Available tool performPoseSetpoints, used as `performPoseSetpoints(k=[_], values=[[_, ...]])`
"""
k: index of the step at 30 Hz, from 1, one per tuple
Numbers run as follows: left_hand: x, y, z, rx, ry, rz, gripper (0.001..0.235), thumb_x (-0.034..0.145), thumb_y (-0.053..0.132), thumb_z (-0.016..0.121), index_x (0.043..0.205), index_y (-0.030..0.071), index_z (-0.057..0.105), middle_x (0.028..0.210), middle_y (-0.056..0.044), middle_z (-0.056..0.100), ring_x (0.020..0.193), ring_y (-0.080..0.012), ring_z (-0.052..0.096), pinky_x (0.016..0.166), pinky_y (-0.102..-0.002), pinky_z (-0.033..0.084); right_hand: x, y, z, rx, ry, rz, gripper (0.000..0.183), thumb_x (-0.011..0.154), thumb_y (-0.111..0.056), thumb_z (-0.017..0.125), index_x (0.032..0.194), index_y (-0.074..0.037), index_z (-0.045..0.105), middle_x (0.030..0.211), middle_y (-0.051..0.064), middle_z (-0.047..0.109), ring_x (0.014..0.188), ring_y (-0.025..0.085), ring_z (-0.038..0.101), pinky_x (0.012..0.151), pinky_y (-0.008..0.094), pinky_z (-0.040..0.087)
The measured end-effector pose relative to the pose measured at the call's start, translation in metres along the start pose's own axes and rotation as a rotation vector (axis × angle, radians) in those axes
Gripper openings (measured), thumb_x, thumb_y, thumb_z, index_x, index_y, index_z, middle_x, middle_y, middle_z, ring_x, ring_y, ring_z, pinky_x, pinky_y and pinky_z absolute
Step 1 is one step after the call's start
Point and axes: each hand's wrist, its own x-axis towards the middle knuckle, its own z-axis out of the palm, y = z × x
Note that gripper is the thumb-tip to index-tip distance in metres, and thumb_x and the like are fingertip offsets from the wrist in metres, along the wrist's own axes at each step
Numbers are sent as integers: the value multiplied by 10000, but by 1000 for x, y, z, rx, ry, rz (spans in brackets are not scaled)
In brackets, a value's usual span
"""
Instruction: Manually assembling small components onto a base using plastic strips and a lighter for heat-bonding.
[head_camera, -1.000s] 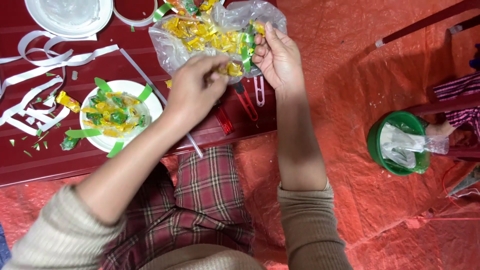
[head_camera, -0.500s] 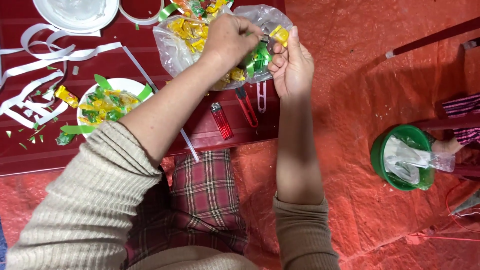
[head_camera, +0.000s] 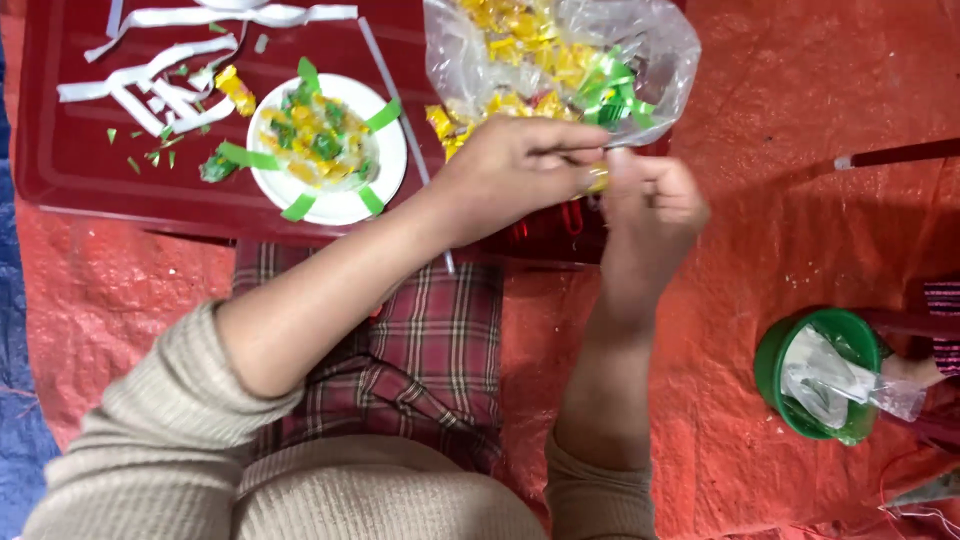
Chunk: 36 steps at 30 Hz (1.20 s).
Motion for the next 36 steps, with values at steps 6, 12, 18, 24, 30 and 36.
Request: performPoseSetpoints(k=[6,12,18,24,30,36], values=[[-76,-3,-33,-86,214,-24,367,905,-13,703,1269,-43,669,1106,-183,722,964,-136,708,817,-277,680,-51,-48,35,360,-294,18,477,1092,-311,500,989,81,751,586,159,594,433,126,494,437,217,458],[-141,-7,-46,-195,350,90,344,895,-69,722,1234,-88,667,1033,-177,721,903,-166,742,782,-315,696,-94,-45,49,631,-577,71,294,1040,-127,565,1162,118,675,759,190,623,552,119,491,529,247,476],[-182,1,-42,-210,411,148,303,898,-87,724,1199,-76,689,1010,-166,721,907,-174,740,805,-338,700,-120,-48,64,704,-631,171,241,1005,-71,616,1110,138,675,738,213,636,533,119,500,517,243,482],[-207,6,-52,-125,436,232,243,888,-125,718,1129,-96,712,1033,-199,706,913,-215,754,811,-385,698,-134,-65,73,593,-668,60,165,924,34,687,1031,159,702,718,218,637,552,106,489,506,239,472],[-221,2,-60,-177,437,181,164,930,-69,691,1087,-101,728,1025,-215,714,917,-251,745,805,-467,694,-144,-95,69,380,-666,-86,125,915,-6,741,970,106,737,719,184,670,534,116,518,514,245,494],[-223,-7,-64,-249,449,79,130,887,-83,726,1016,-91,744,968,-196,726,866,-203,742,799,-394,684,-150,-117,73,206,-641,-324,71,937,8,742,955,75,727,724,136,663,569,117,515,507,249,465]])
